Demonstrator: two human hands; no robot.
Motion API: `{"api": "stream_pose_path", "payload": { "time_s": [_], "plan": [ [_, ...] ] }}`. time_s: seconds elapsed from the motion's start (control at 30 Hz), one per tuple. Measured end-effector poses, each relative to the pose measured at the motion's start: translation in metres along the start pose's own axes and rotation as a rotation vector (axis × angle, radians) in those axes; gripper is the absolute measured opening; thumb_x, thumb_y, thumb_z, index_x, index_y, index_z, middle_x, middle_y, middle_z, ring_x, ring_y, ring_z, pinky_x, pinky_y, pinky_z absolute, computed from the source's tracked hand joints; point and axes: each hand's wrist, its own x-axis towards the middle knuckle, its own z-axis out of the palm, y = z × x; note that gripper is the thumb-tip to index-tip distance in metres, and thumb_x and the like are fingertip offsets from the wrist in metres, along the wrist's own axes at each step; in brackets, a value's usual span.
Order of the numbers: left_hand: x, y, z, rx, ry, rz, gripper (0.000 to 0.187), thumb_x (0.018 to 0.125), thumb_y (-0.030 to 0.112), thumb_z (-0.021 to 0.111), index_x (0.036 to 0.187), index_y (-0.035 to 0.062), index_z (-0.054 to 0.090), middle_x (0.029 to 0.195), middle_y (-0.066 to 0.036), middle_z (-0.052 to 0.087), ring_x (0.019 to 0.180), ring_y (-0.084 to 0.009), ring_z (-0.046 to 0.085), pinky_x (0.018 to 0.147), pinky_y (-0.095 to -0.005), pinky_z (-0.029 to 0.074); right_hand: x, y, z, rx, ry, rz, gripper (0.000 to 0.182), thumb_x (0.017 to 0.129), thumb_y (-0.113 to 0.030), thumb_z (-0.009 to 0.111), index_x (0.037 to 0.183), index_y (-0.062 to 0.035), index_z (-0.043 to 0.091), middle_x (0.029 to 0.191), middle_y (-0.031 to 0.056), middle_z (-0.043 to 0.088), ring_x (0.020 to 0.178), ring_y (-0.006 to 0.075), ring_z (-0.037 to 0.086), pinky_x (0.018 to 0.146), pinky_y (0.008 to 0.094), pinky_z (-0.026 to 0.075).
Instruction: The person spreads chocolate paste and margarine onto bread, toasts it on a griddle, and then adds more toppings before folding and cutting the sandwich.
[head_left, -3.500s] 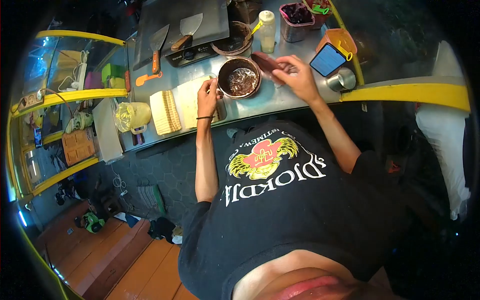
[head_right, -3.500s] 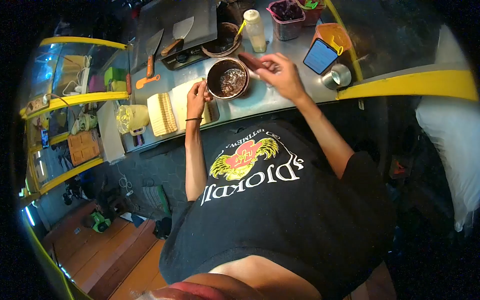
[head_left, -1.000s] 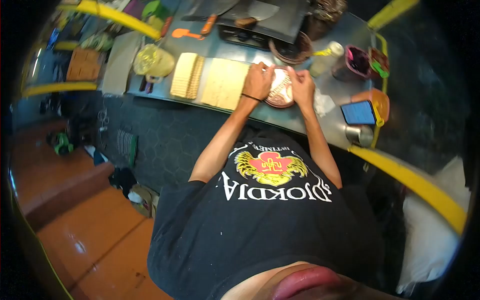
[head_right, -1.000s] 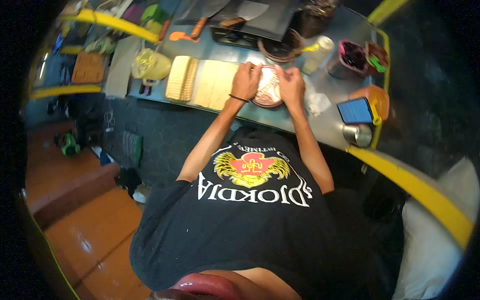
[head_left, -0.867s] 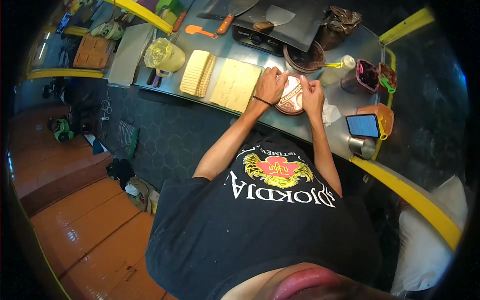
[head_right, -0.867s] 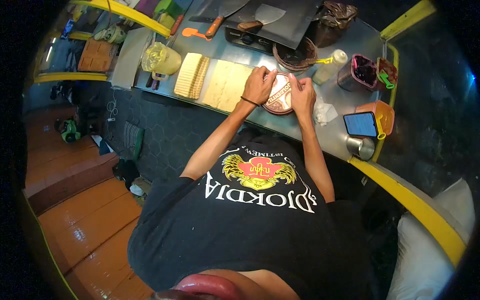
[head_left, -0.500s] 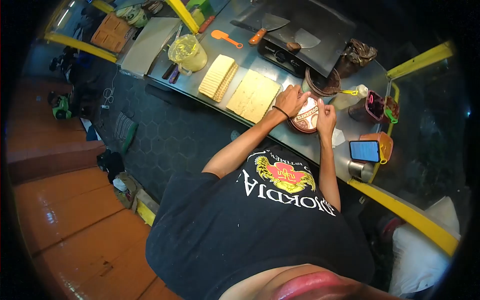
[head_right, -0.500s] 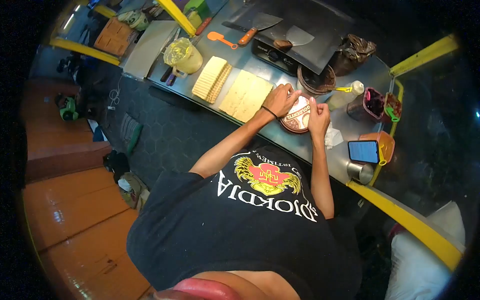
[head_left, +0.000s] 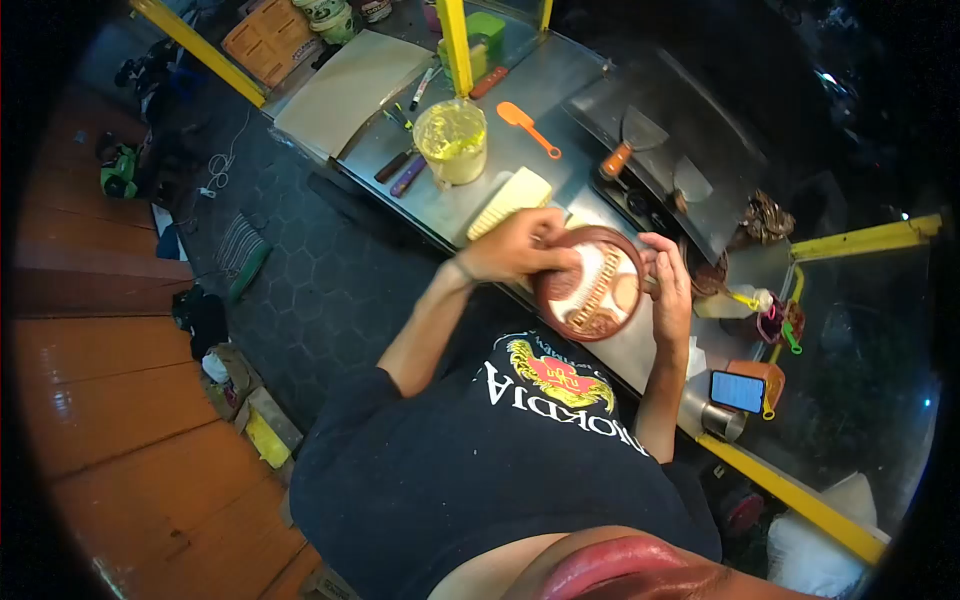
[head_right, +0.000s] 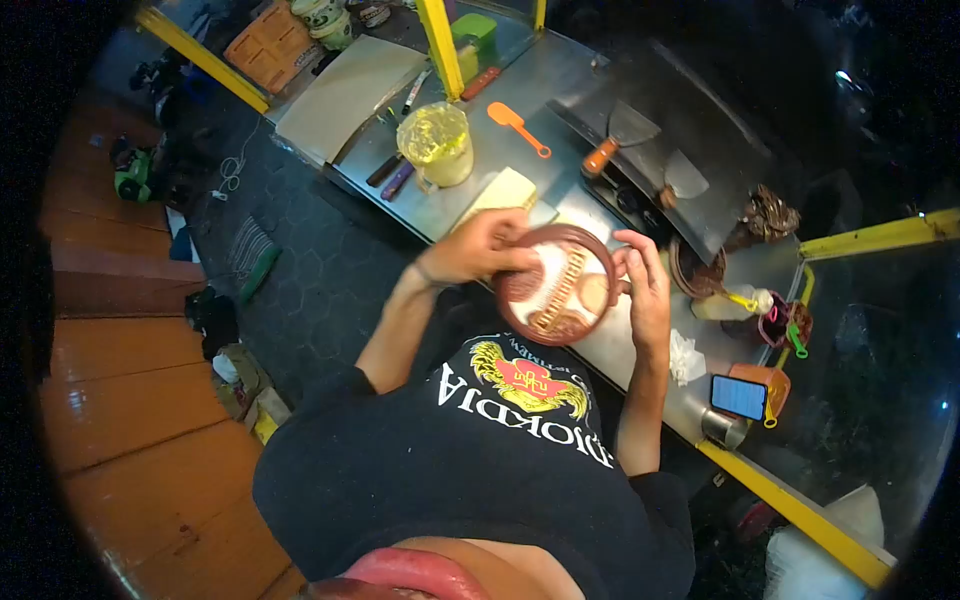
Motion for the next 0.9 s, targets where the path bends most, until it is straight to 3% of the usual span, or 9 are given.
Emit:
{"api": "stream_pose_path", "payload": {
  "time_s": [0.07,0.1,0.27,0.37,0.47,0.57,0.63,0.77,0.9],
  "plan": [
    [-0.034,0.041,-0.063,-0.113,0.159,-0.198,0.029,0.085,0.023,0.076,0.090,0.0048,0.055,0.084,0.001,0.058,0.078,-0.0058,0.055,0.067,-0.0226,0.047,0.029,0.011,0.030,0.021,-0.084,0.014,0.031,0.102,-0.026,0.049,0.122,-0.0027,0.057,0.090,0.0022,0.058,0.068,0.0062,0.054,0.055,0.0212,0.044],
    [-0.048,0.056,-0.095,-0.024,0.235,-0.083,0.028,0.086,0.022,0.075,0.097,0.0032,0.057,0.087,0.000,0.061,0.083,-0.0059,0.058,0.071,-0.0216,0.049,0.043,0.015,0.050,-0.030,-0.102,0.031,0.030,0.102,-0.024,0.049,0.121,-0.0019,0.057,0.089,0.0026,0.058,0.066,0.0060,0.054,0.054,0.0212,0.044],
    [-0.099,0.087,-0.252,0.017,0.761,0.041,0.021,0.084,0.020,0.073,0.089,0.0038,0.060,0.083,0.001,0.061,0.074,-0.0043,0.055,0.065,-0.0215,0.044,0.090,0.031,0.151,-0.062,-0.233,0.239,0.027,0.100,-0.022,0.053,0.115,-0.0019,0.061,0.083,0.0019,0.060,0.063,0.0070,0.054,0.054,0.0211,0.043],
    [-0.108,0.057,-0.372,0.008,0.981,0.039,0.021,0.086,0.021,0.074,0.082,0.0076,0.057,0.079,0.002,0.060,0.069,-0.0043,0.054,0.061,-0.0198,0.042,0.111,0.031,0.196,-0.131,-0.368,0.335,0.026,0.098,-0.020,0.056,0.116,-0.0027,0.062,0.083,0.0017,0.061,0.067,0.0078,0.054,0.060,0.0230,0.045],
    [-0.087,0.035,-0.469,0.084,1.173,-0.010,0.037,0.080,0.029,0.080,0.080,0.0038,0.053,0.075,-0.002,0.055,0.059,-0.0120,0.057,0.045,-0.0285,0.049,0.124,0.029,0.218,-0.218,-0.363,0.367,0.023,0.097,-0.015,0.056,0.115,-0.0015,0.062,0.083,0.0021,0.062,0.070,0.0085,0.056,0.063,0.0236,0.046],
    [-0.066,-0.009,-0.595,0.093,1.268,-0.050,0.040,0.077,0.031,0.081,0.081,0.0037,0.051,0.076,-0.006,0.058,0.060,-0.0152,0.062,0.048,-0.0288,0.052,0.124,0.025,0.206,-0.245,-0.287,0.404,0.024,0.096,-0.014,0.056,0.115,-0.0002,0.060,0.085,0.0035,0.062,0.067,0.0099,0.058,0.061,0.0243,0.047],
    [-0.058,-0.051,-0.697,-0.009,1.588,0.060,0.040,0.077,0.031,0.080,0.086,0.0011,0.055,0.079,-0.011,0.061,0.066,-0.0212,0.066,0.055,-0.0334,0.058,0.119,0.023,0.194,-0.244,-0.160,0.402,0.024,0.097,-0.016,0.054,0.113,-0.0008,0.061,0.083,0.0035,0.062,0.065,0.0099,0.057,0.059,0.0241,0.046],
    [-0.034,-0.056,-0.762,-0.546,1.554,0.261,0.043,0.079,0.028,0.078,0.097,-0.0042,0.056,0.087,-0.014,0.059,0.073,-0.0276,0.067,0.068,-0.0402,0.062,0.105,0.034,0.176,-0.270,0.102,0.515,0.024,0.097,-0.019,0.054,0.112,-0.0033,0.062,0.080,0.0028,0.060,0.058,0.0089,0.054,0.051,0.0227,0.042],
    [-0.016,-0.105,-0.809,-0.703,1.369,0.105,0.056,0.080,0.026,0.079,0.114,-0.0086,0.050,0.099,-0.014,0.051,0.090,-0.0347,0.066,0.087,-0.0444,0.060,0.098,0.038,0.176,-0.271,0.175,0.552,0.023,0.097,-0.021,0.055,0.111,-0.0038,0.062,0.079,0.0026,0.060,0.059,0.0091,0.055,0.052,0.0230,0.043]
  ]
}}
